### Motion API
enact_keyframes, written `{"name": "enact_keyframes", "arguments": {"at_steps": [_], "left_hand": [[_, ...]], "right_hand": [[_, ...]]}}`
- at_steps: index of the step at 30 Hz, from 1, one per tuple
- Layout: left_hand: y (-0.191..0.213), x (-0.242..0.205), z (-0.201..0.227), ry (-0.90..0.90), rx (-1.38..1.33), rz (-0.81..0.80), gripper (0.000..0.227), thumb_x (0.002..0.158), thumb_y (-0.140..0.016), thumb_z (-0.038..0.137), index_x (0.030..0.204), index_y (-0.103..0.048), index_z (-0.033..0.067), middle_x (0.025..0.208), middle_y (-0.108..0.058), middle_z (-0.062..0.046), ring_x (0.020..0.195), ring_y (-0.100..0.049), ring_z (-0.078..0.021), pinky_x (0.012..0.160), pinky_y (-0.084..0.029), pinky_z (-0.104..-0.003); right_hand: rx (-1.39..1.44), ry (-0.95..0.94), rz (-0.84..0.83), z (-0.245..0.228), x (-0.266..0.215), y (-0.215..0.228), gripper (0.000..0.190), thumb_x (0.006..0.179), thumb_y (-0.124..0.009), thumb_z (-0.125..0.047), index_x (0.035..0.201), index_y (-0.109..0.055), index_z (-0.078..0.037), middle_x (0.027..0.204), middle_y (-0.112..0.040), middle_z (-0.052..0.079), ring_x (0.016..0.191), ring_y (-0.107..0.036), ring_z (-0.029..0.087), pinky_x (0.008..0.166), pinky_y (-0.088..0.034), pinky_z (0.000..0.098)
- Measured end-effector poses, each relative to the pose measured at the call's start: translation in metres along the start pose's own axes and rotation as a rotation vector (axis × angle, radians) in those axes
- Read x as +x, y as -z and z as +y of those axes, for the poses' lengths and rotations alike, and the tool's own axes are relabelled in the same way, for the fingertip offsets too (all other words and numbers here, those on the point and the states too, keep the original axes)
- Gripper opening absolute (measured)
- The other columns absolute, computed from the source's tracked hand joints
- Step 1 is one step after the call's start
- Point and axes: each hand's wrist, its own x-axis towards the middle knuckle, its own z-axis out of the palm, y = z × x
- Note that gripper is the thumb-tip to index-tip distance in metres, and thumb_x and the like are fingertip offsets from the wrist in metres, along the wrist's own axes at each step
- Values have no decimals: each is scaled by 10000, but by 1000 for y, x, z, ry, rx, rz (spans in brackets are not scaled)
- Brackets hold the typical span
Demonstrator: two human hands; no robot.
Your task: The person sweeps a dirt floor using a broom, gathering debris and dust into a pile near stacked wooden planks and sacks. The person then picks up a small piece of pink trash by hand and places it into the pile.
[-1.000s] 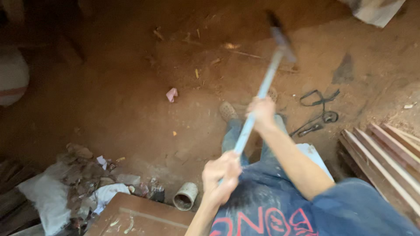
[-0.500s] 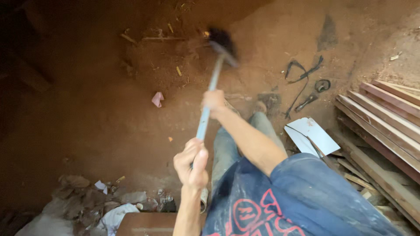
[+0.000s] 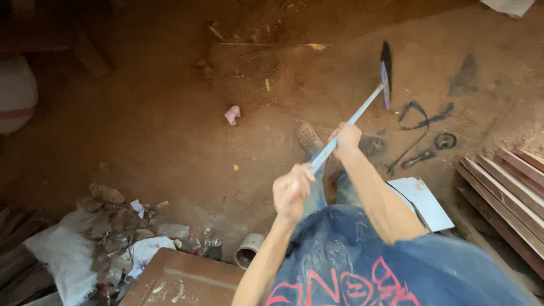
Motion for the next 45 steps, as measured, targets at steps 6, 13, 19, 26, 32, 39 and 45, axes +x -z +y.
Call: {"name": "enact_keyframes", "arguments": {"at_steps": [6,13,19,26,32,39,45], "left_hand": [[43,-3,2,-77,246,239,403,966,-614,236,749,-606,-103,865,-647,-163,855,-566,-233,775,-434,-363],[-6,-30,120,-272,461,8,347,962,-656,46,644,-517,38,693,-619,2,617,-589,-166,790,-570,-381],[-60,40,112,-205,727,-6,239,917,-697,16,725,-555,29,946,-722,-105,851,-682,-237,791,-551,-333],[-108,228,-61,7,534,75,211,923,-673,100,1101,-703,-10,1325,-653,-150,1338,-575,-330,1119,-430,-437],[-96,266,-49,-275,431,403,310,957,-574,170,736,-642,-36,881,-716,-167,978,-678,-286,994,-528,-416],[-99,197,70,-348,432,346,433,1021,-594,191,632,-474,41,657,-529,-39,680,-541,-209,840,-468,-433],[-83,237,49,-280,427,571,258,946,-618,164,769,-599,-23,756,-606,-92,661,-522,-192,795,-415,-409]], "right_hand": [[93,-230,-244,70,60,-71,330,895,-449,-263,575,-390,-211,465,-364,5,357,-405,208,328,-308,367],[-210,-107,-258,46,-107,-134,113,913,-542,-62,864,-466,-130,535,-442,7,430,-456,160,360,-341,343],[91,-6,-264,-94,-91,-124,189,951,-446,-194,777,-462,-121,488,-411,15,359,-428,173,284,-328,340],[-224,351,-159,-275,140,-157,89,981,-470,-74,901,-482,-112,583,-487,53,439,-503,182,359,-424,361],[-463,137,-186,-186,176,-235,69,955,-553,-54,1004,-515,-85,622,-524,64,442,-522,206,342,-399,392],[-272,-126,-440,-89,47,-242,89,999,-533,-65,961,-486,-131,606,-475,21,449,-531,191,373,-458,371],[-809,158,-345,-137,78,-315,188,961,-499,-122,1129,-447,-189,529,-445,43,364,-477,198,290,-365,391]]}}
